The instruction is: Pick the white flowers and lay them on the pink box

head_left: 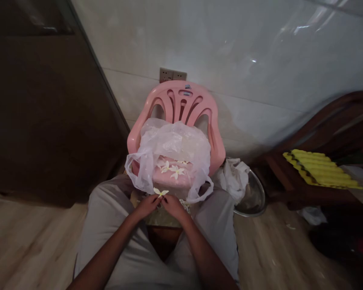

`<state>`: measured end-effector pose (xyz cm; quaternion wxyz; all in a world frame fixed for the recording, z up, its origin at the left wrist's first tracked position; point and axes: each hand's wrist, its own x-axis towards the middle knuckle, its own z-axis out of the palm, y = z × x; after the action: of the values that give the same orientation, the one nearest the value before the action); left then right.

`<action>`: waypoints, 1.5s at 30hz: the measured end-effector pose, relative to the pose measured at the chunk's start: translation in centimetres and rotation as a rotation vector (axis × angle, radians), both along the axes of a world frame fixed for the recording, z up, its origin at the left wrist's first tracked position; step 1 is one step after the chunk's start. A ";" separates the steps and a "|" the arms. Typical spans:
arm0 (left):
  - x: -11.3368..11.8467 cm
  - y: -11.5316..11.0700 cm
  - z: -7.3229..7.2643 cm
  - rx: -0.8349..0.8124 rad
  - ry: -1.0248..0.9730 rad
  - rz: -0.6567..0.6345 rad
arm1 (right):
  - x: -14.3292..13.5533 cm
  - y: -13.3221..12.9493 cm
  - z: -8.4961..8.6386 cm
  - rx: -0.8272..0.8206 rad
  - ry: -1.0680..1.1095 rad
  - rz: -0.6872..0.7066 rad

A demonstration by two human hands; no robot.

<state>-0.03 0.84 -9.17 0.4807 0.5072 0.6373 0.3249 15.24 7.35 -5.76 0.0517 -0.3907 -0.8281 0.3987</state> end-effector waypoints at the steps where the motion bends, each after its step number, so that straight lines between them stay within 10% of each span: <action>1: 0.0 0.0 0.0 -0.006 0.001 0.006 | 0.0 0.0 -0.1 -0.001 0.000 0.000; 26: -0.1 0.2 0.7 0.013 -0.012 0.047 | -0.2 0.3 -0.4 0.016 0.026 -0.068; 45: -0.4 0.6 0.3 0.044 -0.214 0.114 | -0.4 0.3 -0.2 -0.338 0.385 -0.154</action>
<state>-0.46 1.47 -8.88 0.5156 0.4428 0.6029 0.4178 14.87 7.62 -5.92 0.1725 -0.3725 -0.6926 0.5931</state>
